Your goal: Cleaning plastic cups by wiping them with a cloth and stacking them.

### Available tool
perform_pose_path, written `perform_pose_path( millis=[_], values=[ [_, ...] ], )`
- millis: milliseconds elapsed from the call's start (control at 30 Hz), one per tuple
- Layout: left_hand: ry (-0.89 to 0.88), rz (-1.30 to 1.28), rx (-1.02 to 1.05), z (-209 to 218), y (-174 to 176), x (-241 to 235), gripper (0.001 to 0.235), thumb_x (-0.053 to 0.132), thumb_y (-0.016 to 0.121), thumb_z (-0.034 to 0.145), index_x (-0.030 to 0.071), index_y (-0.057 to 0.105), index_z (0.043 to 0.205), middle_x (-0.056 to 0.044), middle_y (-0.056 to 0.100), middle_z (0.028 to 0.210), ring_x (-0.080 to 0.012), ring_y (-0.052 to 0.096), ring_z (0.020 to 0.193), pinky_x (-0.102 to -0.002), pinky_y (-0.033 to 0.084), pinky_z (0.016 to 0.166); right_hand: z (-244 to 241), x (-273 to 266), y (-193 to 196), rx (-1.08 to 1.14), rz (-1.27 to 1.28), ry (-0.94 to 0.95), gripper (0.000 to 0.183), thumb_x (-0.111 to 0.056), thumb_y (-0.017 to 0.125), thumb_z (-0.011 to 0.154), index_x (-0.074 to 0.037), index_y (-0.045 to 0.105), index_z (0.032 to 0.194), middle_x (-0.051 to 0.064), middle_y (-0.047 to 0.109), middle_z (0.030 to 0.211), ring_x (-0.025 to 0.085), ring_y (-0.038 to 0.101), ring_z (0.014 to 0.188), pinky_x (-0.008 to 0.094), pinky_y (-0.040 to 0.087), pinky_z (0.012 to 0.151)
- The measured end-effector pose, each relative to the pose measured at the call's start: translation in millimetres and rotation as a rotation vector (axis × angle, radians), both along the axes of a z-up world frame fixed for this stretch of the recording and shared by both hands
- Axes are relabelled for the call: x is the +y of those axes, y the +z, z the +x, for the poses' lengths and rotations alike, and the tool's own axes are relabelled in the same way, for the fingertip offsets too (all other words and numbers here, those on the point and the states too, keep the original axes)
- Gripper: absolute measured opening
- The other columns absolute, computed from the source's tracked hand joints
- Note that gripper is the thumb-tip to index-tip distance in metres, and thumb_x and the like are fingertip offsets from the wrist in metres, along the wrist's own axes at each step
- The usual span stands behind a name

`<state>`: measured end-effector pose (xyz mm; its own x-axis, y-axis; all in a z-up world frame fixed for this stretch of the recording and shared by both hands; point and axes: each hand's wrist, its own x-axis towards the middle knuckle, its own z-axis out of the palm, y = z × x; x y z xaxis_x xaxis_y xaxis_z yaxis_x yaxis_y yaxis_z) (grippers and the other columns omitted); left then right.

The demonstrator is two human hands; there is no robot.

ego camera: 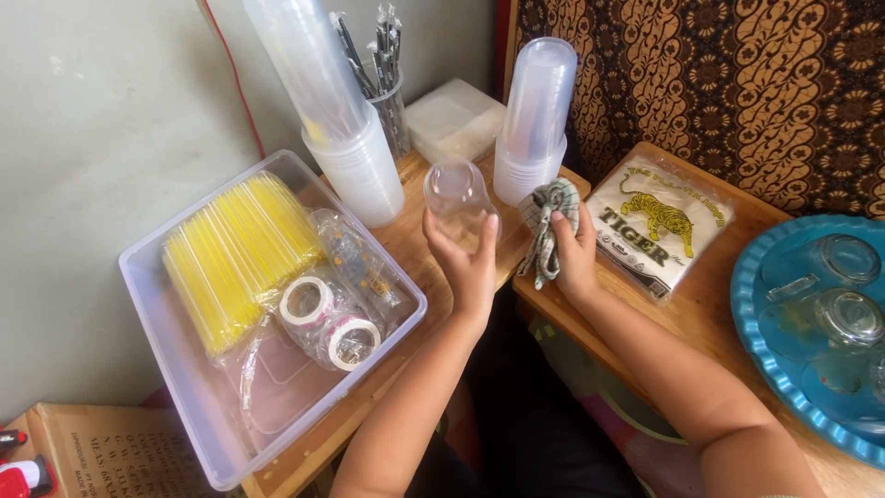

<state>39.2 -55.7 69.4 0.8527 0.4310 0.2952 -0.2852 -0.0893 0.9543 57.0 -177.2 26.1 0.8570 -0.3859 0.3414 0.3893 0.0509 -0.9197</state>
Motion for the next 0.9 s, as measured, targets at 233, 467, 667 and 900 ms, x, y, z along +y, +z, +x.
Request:
perform_pose_path(
  millis=[233, 467, 667, 900],
  values=[
    [0.135, -0.04, 0.065, 69, -30, -10, 0.096, 0.039, 0.082, 0.083, 0.011, 0.024, 0.155, -0.024, 0.031, 0.155, -0.0401, 0.025, 0.149, -0.066, -0.009, 0.118, 20, -8, -39, -0.025, -0.071, 0.009, 0.027, -0.015, 0.067, 0.098, -0.012, 0.068, 0.125, 0.004, 0.067, 0.096, 0.013, 0.056, 0.09, 0.032, 0.048, 0.081],
    [0.142, -0.023, 0.078, 110, -65, -8, 0.102, 0.029, 0.085, 0.08, 0.007, 0.021, 0.156, -0.028, 0.022, 0.159, -0.0439, 0.016, 0.152, -0.064, -0.007, 0.121, 28, -16, -55, -0.105, -0.148, 0.033, 0.03, -0.013, 0.068, 0.097, -0.007, 0.067, 0.127, 0.013, 0.067, 0.102, 0.019, 0.057, 0.093, 0.04, 0.049, 0.083],
    [0.143, 0.123, 0.185, 78, -29, -6, 0.092, 0.025, 0.085, 0.075, 0.008, 0.033, 0.15, -0.023, 0.041, 0.144, -0.0434, 0.037, 0.14, -0.06, 0.018, 0.118, 30, -17, -57, -0.107, -0.145, 0.044, 0.03, -0.012, 0.068, 0.098, -0.007, 0.067, 0.128, 0.014, 0.068, 0.105, 0.02, 0.058, 0.094, 0.041, 0.049, 0.085],
    [0.124, 0.274, 0.308, 74, -19, -2, 0.096, 0.032, 0.085, 0.071, 0.01, 0.037, 0.15, -0.02, 0.047, 0.14, -0.0415, 0.046, 0.133, -0.058, 0.028, 0.112, 26, -12, -57, -0.108, -0.152, 0.057, 0.031, -0.012, 0.069, 0.099, -0.006, 0.066, 0.128, 0.015, 0.068, 0.107, 0.022, 0.06, 0.096, 0.043, 0.049, 0.087]
  ],
)
